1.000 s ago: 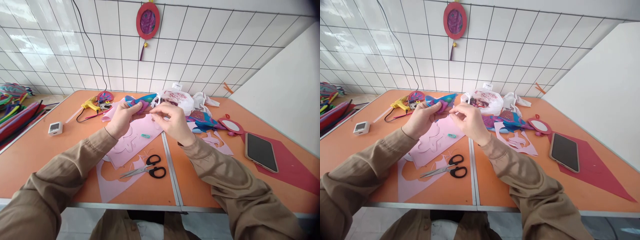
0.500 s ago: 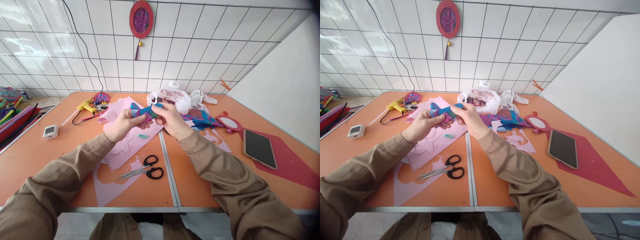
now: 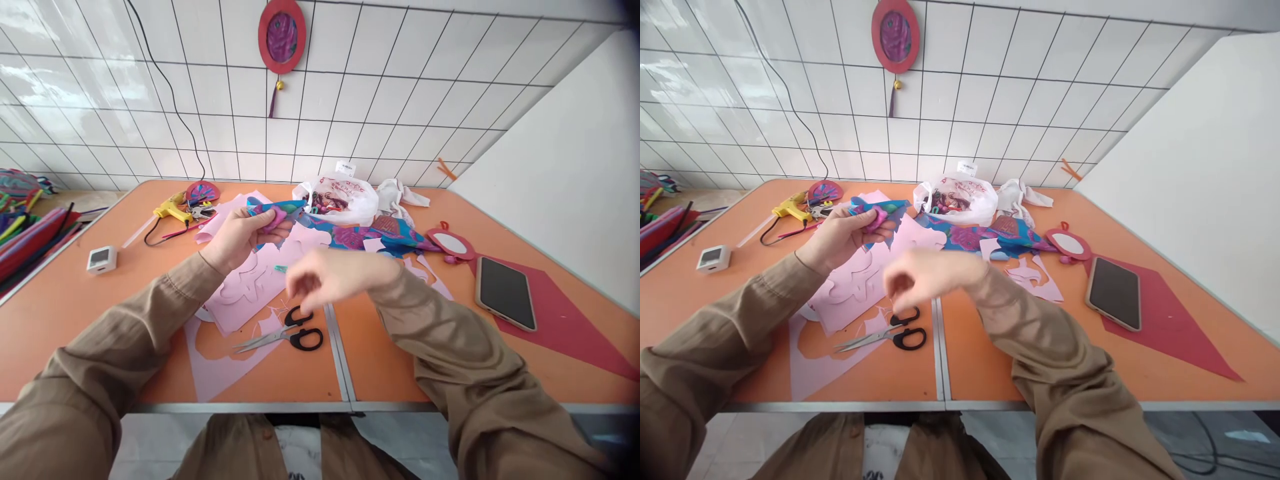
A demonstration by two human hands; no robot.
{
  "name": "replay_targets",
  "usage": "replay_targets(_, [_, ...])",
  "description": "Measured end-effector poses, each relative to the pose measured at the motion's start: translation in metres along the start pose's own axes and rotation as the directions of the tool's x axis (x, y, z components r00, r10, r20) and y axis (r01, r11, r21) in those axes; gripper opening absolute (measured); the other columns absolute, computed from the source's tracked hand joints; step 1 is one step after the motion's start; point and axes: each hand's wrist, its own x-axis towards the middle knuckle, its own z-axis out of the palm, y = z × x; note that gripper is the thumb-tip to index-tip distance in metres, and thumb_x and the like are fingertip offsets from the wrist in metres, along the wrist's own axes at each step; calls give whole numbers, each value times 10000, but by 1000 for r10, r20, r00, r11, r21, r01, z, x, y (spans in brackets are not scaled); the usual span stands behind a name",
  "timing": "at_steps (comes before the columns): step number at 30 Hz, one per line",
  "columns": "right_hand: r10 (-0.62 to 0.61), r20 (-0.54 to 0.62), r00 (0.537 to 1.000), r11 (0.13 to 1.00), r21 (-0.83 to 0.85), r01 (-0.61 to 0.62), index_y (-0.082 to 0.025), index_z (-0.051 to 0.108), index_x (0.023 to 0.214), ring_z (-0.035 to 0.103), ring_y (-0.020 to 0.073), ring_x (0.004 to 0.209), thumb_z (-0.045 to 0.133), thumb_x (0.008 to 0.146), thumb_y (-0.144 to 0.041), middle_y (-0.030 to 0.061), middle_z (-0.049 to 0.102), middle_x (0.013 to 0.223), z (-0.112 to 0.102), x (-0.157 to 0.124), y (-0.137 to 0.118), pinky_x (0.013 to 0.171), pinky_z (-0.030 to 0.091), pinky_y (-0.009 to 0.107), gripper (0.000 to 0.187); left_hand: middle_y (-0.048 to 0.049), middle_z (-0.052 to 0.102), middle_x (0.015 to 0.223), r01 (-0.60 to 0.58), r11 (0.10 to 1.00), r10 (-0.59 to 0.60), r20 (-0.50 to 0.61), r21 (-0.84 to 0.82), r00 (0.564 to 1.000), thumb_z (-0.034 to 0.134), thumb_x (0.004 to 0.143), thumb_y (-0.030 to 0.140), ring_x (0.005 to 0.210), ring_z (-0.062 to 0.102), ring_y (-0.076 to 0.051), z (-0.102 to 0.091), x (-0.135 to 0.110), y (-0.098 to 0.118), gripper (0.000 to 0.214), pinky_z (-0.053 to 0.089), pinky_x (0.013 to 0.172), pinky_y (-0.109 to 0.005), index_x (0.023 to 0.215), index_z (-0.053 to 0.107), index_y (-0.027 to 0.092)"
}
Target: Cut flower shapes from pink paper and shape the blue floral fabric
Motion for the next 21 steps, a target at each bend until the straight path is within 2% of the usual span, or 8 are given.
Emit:
replay_targets(1, [0,139,990,992,-123,17,-170,690,930,668,148,784,741,758,-198,16,724,879,10,2,-6,643,473,250,182,-134,780,799,9,1000,-9,3,-2,1000,724,840,235,679,739,-189,0,-1,0,150,596,656,-285,790,756,97])
replay_targets(2, [33,221,975,962,-270,28,-164,693,981,664,166,817,734,749,-164,29,729,917,20,4,-11,621,435,260,236,-139,782,810,19,1000,-18,9,-5,1000,725,840,237,688,742,-193,0,-2,0,151,598,662,-287,784,754,100])
replay_targets(4, [130,272,953,852,-523,33,-145,689,1044,655,208,860,703,768,-136,66,726,975,39,8,-19,561,341,291,276,-145,785,826,38,999,-38,24,-11,999,723,842,238,707,747,-199,1,-4,0,152,602,671,-288,769,751,107])
replay_targets(6, [159,239,958,761,-648,35,-127,652,1156,653,219,869,649,817,-122,98,707,1066,52,10,-22,543,286,315,339,-146,786,828,61,998,-60,41,-18,997,723,844,240,708,748,-199,2,-6,0,156,605,668,-281,766,754,108])
replay_targets(9, [176,198,964,713,-701,14,-122,629,1184,649,223,892,642,851,-148,115,676,1128,55,8,-24,552,270,322,335,-143,783,811,81,996,-79,54,-36,995,730,843,245,682,742,-186,2,-7,2,161,606,659,-263,775,758,102])
replay_targets(15, [209,204,956,723,-690,-11,-137,595,1224,648,216,849,654,878,-254,108,690,1092,50,3,-18,544,263,317,369,-146,774,788,88,995,-86,43,-55,995,703,867,203,684,740,-187,0,-8,5,169,603,650,-256,766,752,78])
replay_targets(18, [174,177,969,693,-721,7,-116,581,1237,652,220,829,607,889,-199,108,710,1038,57,5,-13,537,240,331,359,-154,775,800,103,993,-101,43,-64,994,685,878,197,690,739,-190,0,-8,5,184,602,651,-262,762,755,72])
replay_targets(21, [125,214,969,703,-709,66,-127,613,1162,653,218,815,586,876,-191,108,718,1028,60,6,-12,539,234,336,294,-151,772,796,121,990,-119,36,-69,992,676,880,187,690,737,-183,0,-7,4,185,604,658,-254,767,761,68])
